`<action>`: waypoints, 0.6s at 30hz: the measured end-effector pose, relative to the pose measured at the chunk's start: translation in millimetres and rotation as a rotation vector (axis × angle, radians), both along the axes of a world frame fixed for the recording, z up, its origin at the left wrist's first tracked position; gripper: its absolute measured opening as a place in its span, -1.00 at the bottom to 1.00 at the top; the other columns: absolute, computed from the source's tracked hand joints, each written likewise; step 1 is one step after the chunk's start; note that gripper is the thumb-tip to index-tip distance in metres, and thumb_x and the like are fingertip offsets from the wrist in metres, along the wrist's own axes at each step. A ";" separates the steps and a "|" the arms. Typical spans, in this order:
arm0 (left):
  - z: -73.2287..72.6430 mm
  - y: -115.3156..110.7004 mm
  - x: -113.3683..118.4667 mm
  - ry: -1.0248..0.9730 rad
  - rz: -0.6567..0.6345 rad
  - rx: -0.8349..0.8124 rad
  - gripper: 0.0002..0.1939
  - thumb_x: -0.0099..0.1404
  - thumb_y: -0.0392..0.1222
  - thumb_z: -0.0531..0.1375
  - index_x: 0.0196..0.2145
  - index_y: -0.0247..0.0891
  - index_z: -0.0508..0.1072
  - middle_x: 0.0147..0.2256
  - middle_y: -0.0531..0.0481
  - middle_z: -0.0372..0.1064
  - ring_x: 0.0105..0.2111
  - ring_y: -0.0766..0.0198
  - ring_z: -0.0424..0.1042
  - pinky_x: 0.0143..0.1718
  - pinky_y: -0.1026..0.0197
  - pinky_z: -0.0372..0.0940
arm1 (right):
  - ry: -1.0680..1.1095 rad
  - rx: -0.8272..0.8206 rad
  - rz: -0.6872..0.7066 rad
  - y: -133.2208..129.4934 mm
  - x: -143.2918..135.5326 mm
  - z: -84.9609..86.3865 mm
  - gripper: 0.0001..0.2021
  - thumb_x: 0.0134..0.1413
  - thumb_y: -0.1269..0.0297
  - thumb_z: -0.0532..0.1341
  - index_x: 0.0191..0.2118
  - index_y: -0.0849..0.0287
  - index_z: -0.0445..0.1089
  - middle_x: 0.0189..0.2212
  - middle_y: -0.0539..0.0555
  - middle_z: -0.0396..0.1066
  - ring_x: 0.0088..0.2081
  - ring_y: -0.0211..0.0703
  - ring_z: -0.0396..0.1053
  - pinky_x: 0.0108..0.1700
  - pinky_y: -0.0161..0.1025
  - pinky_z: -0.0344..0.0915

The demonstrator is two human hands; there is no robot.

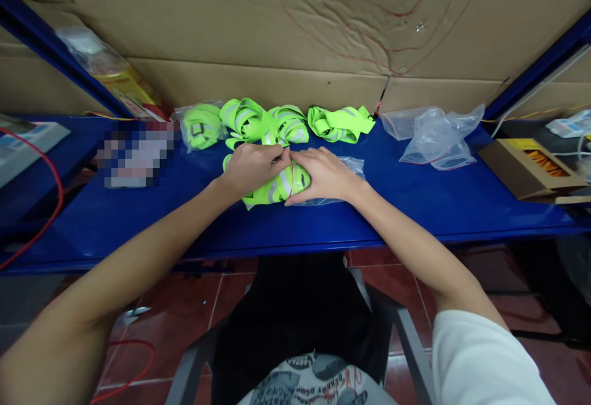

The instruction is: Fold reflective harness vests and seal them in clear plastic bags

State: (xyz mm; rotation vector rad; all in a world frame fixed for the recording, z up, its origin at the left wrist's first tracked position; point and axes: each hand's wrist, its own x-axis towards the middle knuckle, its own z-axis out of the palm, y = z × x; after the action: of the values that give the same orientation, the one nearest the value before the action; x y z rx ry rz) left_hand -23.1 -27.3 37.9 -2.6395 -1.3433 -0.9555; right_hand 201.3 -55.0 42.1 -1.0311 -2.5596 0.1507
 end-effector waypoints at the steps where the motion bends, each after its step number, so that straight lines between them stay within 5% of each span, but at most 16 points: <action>1: 1.3 -0.4 -0.1 -0.033 -0.010 0.002 -0.52 0.55 -0.03 0.14 -0.54 -0.21 0.46 -0.62 0.00 0.27 -0.57 0.24 0.23 -0.38 0.11 0.11 | -0.003 -0.008 -0.009 0.1 -1.2 -1.2 -0.09 -0.01 -0.37 0.54 0.27 0.22 0.49 0.05 0.32 0.65 0.05 0.33 0.57 0.12 0.10 0.38; 5: 9.9 2.2 -10.7 -0.173 -0.143 -0.119 -0.43 0.58 0.03 0.12 -0.58 -0.21 0.49 -0.66 0.06 0.25 -0.60 0.31 0.21 -0.43 0.17 0.10 | 0.006 0.002 -0.041 1.5 -0.7 -3.4 -0.10 0.00 -0.24 0.55 0.34 0.23 0.48 0.12 0.31 0.66 0.08 0.33 0.60 0.13 0.10 0.43; 9: 11.1 11.1 -28.2 -0.193 -0.398 -0.295 -0.65 0.44 0.13 0.33 -0.10 -0.18 0.76 -0.21 -0.06 0.71 -0.25 0.15 0.61 -0.18 0.15 0.44 | 0.000 0.006 -0.113 5.4 8.3 -0.9 -0.12 -0.03 -0.21 0.56 0.34 0.19 0.51 0.14 0.29 0.66 0.11 0.37 0.62 0.10 0.11 0.47; 13: -1.1 19.1 -33.3 -0.165 -0.495 -0.254 -0.38 0.27 0.14 0.52 0.23 -0.09 0.68 0.06 -0.14 0.70 0.07 -0.03 0.63 0.23 -0.04 0.46 | 0.020 -0.003 -0.136 9.6 18.7 0.0 -0.07 -0.05 -0.20 0.58 0.38 0.20 0.49 0.20 0.31 0.63 0.16 0.41 0.61 0.16 0.17 0.49; 18: -13.8 21.0 -26.4 -0.239 -0.494 -0.188 -0.48 0.36 0.02 0.47 0.24 -0.05 0.68 0.10 -0.13 0.64 0.08 0.04 0.62 0.23 -0.02 0.50 | 0.048 -0.014 -0.068 10.9 24.2 -4.8 0.20 -0.19 -0.33 0.63 0.49 0.22 0.35 0.36 0.39 0.50 0.31 0.50 0.51 0.33 0.31 0.43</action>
State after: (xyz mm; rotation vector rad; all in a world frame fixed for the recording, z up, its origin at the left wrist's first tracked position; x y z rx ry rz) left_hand -49.5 -6.4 24.1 -3.1693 -0.8521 -1.2838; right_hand 225.5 -44.0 37.3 -1.1043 -2.4805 0.1733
